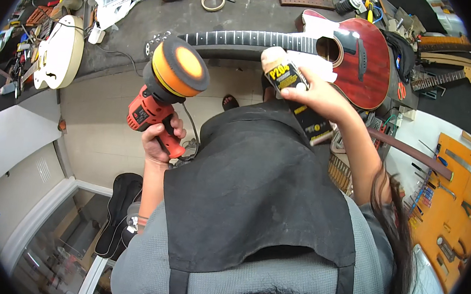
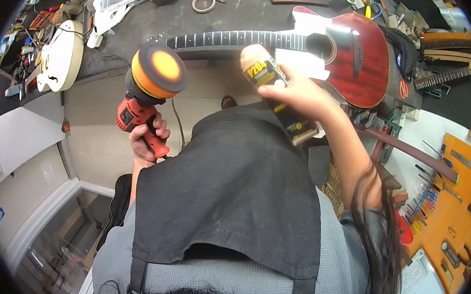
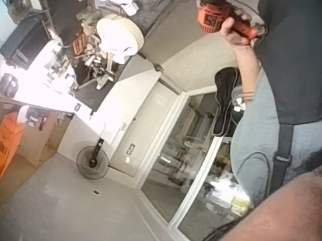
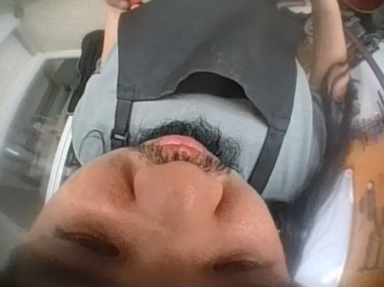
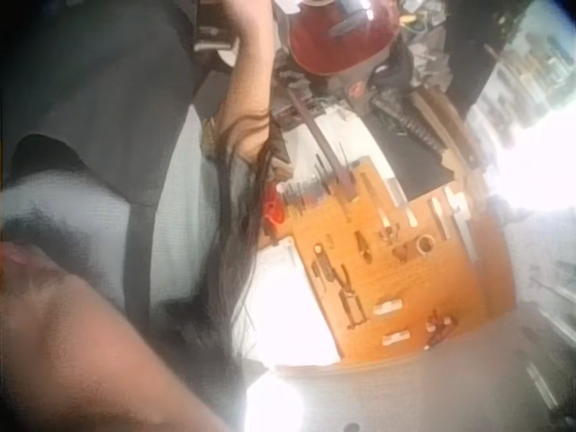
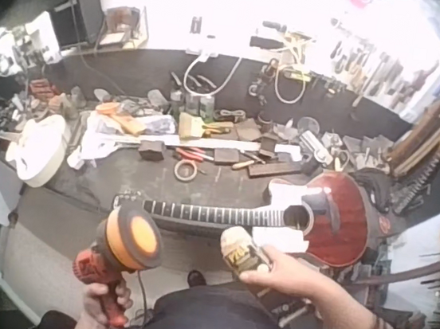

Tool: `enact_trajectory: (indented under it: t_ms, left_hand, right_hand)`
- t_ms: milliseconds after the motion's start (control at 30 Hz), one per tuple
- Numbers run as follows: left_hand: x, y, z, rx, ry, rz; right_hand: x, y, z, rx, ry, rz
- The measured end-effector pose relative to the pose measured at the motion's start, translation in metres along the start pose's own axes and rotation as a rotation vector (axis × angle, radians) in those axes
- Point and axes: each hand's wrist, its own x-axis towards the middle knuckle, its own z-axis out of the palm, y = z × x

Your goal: The person uses a red orbital sander to smooth the surface of a red acoustic guitar. They hold a sanding block in their other hand while moving the sander along the guitar's body and neck. The guitar is placed on a workbench in a workshop environment.

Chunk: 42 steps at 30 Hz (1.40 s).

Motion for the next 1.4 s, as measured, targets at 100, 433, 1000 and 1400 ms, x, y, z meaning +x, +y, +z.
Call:
enact_trajectory:
  t_ms: [100,433,1000,1400]
  left_hand:
    - [-0.002,-0.007,-0.002,0.003,0.011,0.001]
    - [-0.019,-0.019,-0.004,-0.012,0.171,-0.009]
    - [-0.028,-0.017,-0.017,-0.127,-0.11,-0.135]
    - [-0.025,-0.013,-0.007,-0.083,-0.094,-0.16]
  right_hand:
    - [-0.01,0.008,0.005,-0.052,-0.181,0.065]
    - [-0.009,-0.03,0.03,-0.22,-0.229,-0.085]
    - [-0.027,-0.056,0.054,-0.535,-0.223,-0.254]
    - [-0.03,-0.053,0.054,-0.547,-0.198,-0.255]
